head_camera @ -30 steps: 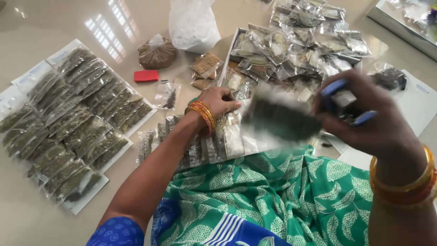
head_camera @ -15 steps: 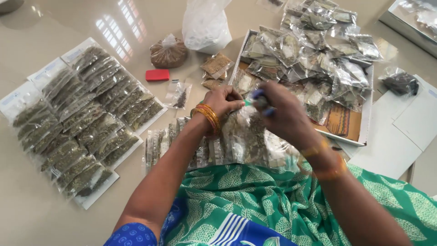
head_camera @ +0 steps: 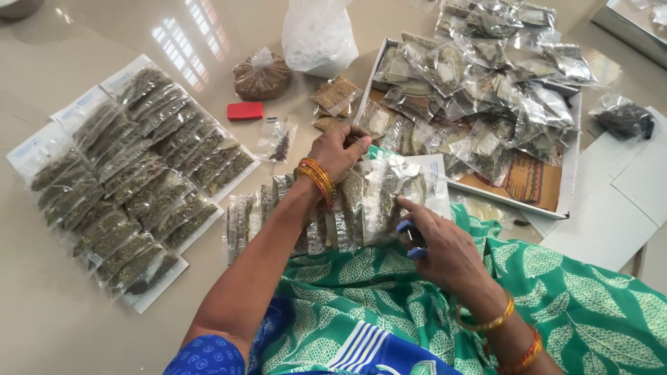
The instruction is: The person staples small plastic packets of dried herbs or leaves onto a cardboard display sheet.
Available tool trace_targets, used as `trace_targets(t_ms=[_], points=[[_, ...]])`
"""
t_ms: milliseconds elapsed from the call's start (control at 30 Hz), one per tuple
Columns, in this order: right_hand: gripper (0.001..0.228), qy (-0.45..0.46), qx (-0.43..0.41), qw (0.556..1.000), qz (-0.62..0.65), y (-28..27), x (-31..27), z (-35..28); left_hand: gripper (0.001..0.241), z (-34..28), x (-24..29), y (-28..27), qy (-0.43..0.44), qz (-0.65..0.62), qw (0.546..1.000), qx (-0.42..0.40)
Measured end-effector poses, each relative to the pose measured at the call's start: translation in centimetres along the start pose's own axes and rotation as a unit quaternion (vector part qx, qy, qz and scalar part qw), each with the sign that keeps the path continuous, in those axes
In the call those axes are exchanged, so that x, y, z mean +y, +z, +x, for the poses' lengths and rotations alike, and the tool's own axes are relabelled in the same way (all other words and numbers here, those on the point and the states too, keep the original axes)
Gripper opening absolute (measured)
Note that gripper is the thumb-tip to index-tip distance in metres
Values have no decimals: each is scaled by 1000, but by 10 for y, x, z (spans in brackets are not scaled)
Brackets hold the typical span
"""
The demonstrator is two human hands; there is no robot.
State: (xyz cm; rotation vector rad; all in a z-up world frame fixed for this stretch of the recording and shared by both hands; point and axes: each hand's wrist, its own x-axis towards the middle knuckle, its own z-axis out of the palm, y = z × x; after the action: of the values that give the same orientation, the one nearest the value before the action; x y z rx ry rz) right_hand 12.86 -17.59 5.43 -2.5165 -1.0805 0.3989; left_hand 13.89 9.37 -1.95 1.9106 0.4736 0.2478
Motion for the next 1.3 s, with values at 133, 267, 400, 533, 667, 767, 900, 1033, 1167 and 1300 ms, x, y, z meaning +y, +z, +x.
trace_targets(t_ms=[133, 267, 400, 533, 667, 767, 900, 1033, 1167, 1300], points=[[62, -129, 4, 990, 51, 5, 14, 10, 28, 5, -14, 1, -11, -140, 990, -1], [52, -170, 0, 985, 10, 5, 17, 12, 27, -20, 14, -1, 72, -71, 993, 64], [63, -169, 10, 985, 29, 13, 22, 11, 23, -79, 61, 0, 293, 179, 925, 163], [50, -170, 37, 984, 37, 26, 35, 14, 13, -141, 66, 5, 331, 331, 883, 22], [38, -222, 75, 970, 70, 36, 50, 17, 24, -163, 43, -2, 358, 270, 890, 82], [42, -251, 26, 965, 78, 26, 43, 14, 17, -164, 22, 0, 344, 243, 902, 91], [51, -246, -35, 967, 54, 20, 33, 18, 16, -168, 20, 0, 317, 206, 919, 106], [59, -276, -22, 961, 11, 20, 31, 20, 30, -167, 49, 4, 332, 280, 896, 88], [91, -288, -14, 957, -14, 21, 31, 23, 69, -147, 44, 32, 357, 369, 858, 25], [80, -314, -7, 949, -18, 21, 37, 21, 98, -137, 49, 32, 337, 378, 862, -13]])
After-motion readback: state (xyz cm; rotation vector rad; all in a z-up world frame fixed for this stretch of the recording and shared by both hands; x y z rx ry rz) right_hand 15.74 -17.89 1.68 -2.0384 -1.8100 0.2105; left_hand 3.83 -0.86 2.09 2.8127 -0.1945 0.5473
